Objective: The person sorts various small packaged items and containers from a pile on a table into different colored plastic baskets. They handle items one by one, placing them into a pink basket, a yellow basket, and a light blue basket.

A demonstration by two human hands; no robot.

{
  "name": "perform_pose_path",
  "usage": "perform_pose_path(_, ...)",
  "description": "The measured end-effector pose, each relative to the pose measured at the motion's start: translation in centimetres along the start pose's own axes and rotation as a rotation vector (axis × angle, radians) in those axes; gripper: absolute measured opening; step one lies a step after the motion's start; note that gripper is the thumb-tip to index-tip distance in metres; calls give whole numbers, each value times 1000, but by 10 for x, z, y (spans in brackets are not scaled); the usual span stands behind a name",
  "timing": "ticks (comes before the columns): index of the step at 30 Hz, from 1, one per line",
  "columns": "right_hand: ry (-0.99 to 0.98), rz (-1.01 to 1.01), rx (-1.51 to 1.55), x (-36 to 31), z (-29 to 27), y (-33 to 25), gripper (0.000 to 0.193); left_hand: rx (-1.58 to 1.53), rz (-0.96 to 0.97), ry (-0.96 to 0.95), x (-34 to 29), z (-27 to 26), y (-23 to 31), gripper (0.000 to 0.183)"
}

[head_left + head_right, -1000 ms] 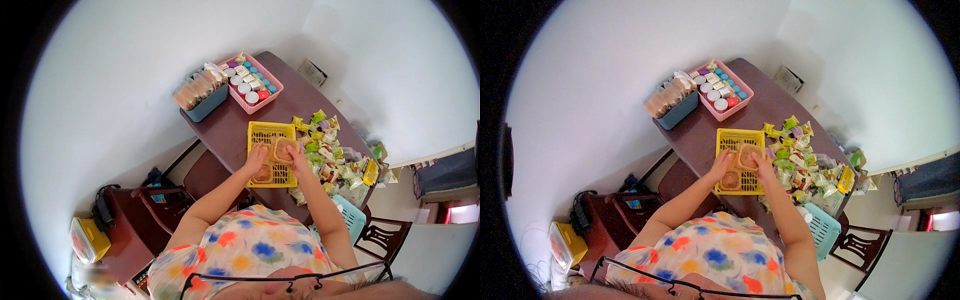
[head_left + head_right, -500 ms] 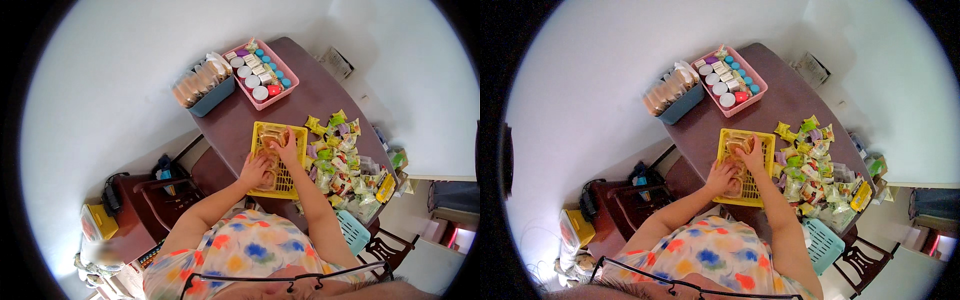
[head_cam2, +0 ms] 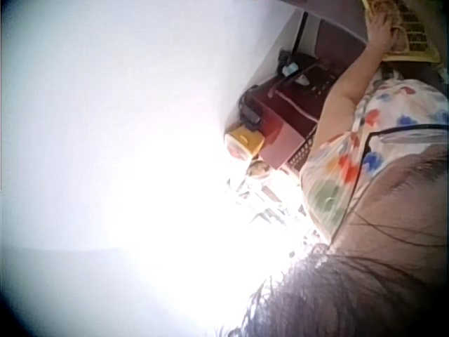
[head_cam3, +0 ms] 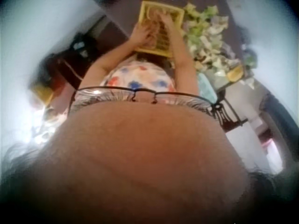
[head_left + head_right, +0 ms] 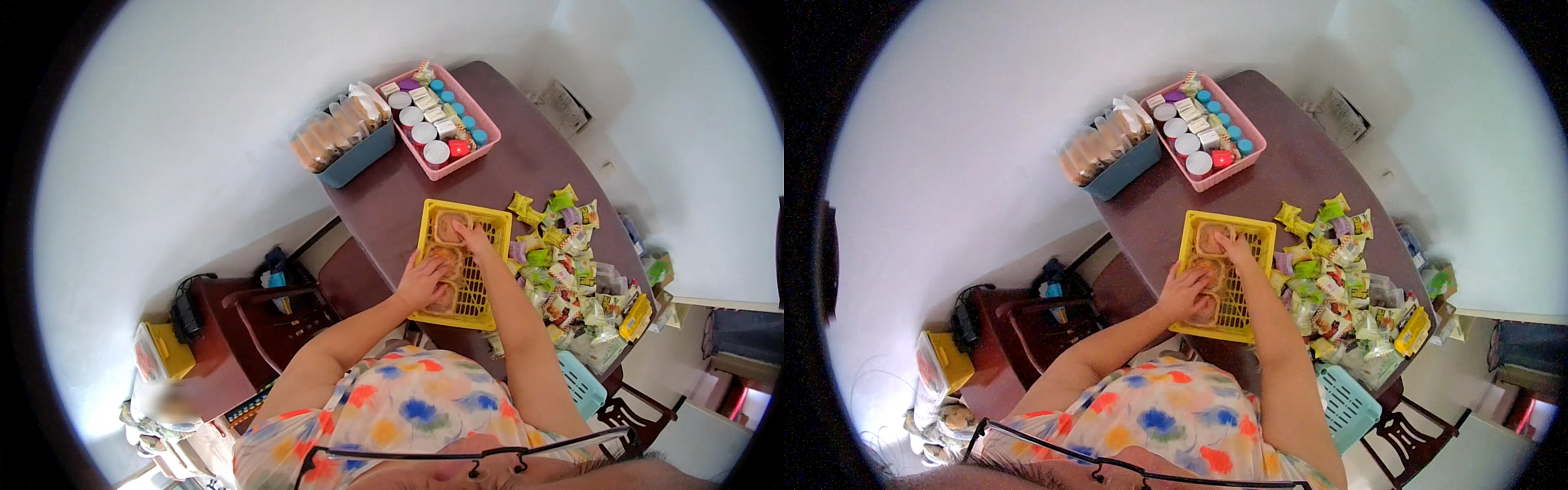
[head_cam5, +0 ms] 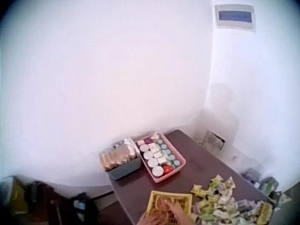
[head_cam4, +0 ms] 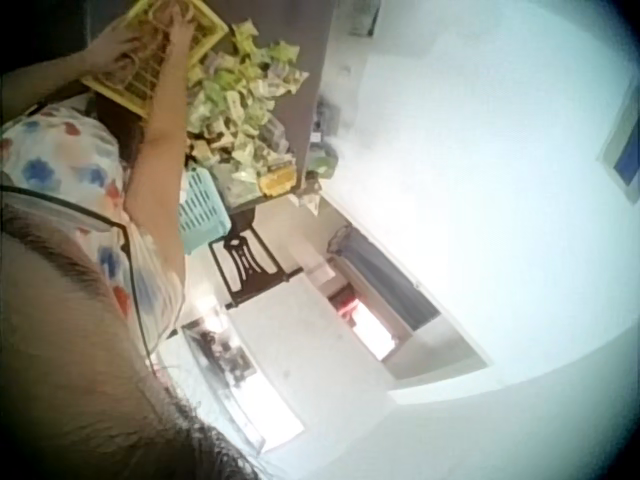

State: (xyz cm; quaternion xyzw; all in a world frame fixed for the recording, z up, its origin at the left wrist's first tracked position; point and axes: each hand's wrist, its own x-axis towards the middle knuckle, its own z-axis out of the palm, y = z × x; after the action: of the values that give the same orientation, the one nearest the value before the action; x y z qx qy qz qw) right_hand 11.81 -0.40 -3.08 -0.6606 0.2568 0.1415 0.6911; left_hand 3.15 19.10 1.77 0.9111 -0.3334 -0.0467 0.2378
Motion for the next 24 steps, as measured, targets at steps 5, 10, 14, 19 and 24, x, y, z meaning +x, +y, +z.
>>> perform_pose_path(5, 196, -192, -350, 21, 21, 21, 79, 10, 25, 1, 2, 1, 1, 49)
perform_pose_path(10, 261, -298, -339, -3, 18, 24, 62, 19, 20, 23, 0, 1, -1, 47)
perform_pose_path(14, 80, -344, -107, -22, 19, 36, 57, -2, 26, 19, 1, 4, -2, 47)
perform_pose_path(19, -60, -378, 58, -31, 32, 36, 60, -30, -25, 21, 1, 2, 1, 49)
perform_pose_path(24, -48, -434, 91, -32, 39, 23, 63, -24, -57, -5, 3, 1, 2, 50)
